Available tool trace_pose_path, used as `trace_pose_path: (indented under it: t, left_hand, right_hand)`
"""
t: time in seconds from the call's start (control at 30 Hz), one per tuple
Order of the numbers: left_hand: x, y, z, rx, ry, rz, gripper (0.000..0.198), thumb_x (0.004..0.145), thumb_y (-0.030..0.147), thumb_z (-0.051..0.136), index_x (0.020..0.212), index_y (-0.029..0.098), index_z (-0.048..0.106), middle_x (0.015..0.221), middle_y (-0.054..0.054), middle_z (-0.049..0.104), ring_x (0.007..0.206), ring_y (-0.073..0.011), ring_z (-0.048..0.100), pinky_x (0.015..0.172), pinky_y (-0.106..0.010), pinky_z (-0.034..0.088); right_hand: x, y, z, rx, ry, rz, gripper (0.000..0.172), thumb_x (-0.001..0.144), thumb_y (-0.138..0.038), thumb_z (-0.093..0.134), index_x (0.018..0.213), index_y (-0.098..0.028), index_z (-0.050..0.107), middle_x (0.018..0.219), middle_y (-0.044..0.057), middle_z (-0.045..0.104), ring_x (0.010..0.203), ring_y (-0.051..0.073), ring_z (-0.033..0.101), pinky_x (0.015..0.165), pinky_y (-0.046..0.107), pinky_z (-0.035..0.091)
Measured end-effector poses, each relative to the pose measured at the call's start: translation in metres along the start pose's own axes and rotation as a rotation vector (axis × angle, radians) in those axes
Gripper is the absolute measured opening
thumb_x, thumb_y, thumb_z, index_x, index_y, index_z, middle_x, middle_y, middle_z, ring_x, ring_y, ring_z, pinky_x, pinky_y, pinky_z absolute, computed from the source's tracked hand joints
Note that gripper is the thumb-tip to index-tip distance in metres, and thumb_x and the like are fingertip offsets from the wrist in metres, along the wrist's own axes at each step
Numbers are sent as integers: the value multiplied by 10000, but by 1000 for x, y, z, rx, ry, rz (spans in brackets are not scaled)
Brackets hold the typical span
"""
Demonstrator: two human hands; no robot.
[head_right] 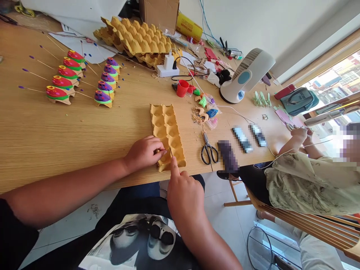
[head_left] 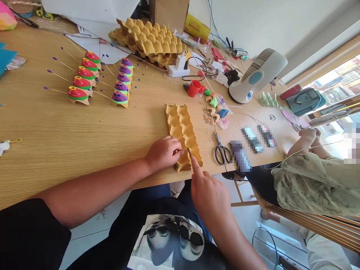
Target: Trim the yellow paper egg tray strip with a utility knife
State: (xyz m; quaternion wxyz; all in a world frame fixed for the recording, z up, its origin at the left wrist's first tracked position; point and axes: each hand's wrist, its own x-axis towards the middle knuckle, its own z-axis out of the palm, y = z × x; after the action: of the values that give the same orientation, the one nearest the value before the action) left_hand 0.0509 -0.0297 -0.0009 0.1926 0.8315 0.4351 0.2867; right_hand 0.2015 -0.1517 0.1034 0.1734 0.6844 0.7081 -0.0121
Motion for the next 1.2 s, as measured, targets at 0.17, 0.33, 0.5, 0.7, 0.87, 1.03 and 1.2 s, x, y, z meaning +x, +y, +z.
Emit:
trace_pose_path:
  t: [0.17, 0.33, 0.5, 0.7, 0.87, 1.03, 1.2]
  left_hand:
    - [0, 0, 0, -5, -14, -9, 170, 889, 258, 647, 730, 199, 644, 782, -25, 664, 818, -202, 563, 689, -327, 412]
    - [0, 0, 0, -11, -12, -2, 171, 890, 261, 645, 729, 202, 642, 771, -25, 659, 814, -200, 563, 685, -327, 413]
    - [0, 1, -1, -14, -16, -3, 174, 890, 254, 644, 723, 203, 637, 769, -29, 658, 815, -200, 567, 684, -321, 411]
    - [1, 0, -1, -13, -15, -8, 162, 884, 244, 647, 729, 201, 637, 777, -29, 661, 818, -201, 565, 695, -324, 417]
    - [1, -1, -1, -16, -2, -1, 153, 879, 224, 645, 728, 198, 631, 769, -25, 656, 816, -200, 562, 702, -328, 423]
    - [1, -2, 0, -25, 3, -4, 168, 891, 240, 637, 728, 199, 631, 765, -28, 651, 809, -197, 560, 698, -323, 426]
    - [1, -3, 1, -28, 13, 7, 165, 885, 231, 643, 724, 199, 625, 765, -22, 650, 819, -196, 564, 692, -321, 420]
  right_hand:
    - [-3, -2, -2, -32, -7, 6, 611, 1009, -217, 453, 1601, -259, 306, 808, 4, 716, 664, 165, 703, 525, 279, 391]
    - [-2, 1, 1, -13, 21, 6, 605, 1003, -222, 473, 1588, -276, 332, 818, 0, 729, 653, 150, 699, 509, 269, 363]
    - [-2, 5, 1, -13, 25, 3, 596, 1001, -215, 480, 1579, -281, 353, 787, -8, 720, 635, 146, 687, 499, 274, 329]
    - [-2, 9, -4, -23, 26, -18, 580, 1008, -226, 481, 1574, -281, 368, 772, -12, 720, 615, 148, 682, 492, 289, 289]
    - [-2, 8, -6, -39, 24, -24, 579, 998, -217, 481, 1565, -287, 388, 758, -11, 711, 635, 152, 691, 493, 289, 299]
    - [-3, 6, 0, -30, 29, -11, 602, 1002, -235, 478, 1586, -288, 342, 786, -12, 723, 655, 148, 698, 515, 278, 359]
    - [-4, 8, 13, 66, 46, -26, 611, 1013, -223, 439, 1603, -276, 289, 924, 14, 753, 747, 135, 713, 574, 254, 410]
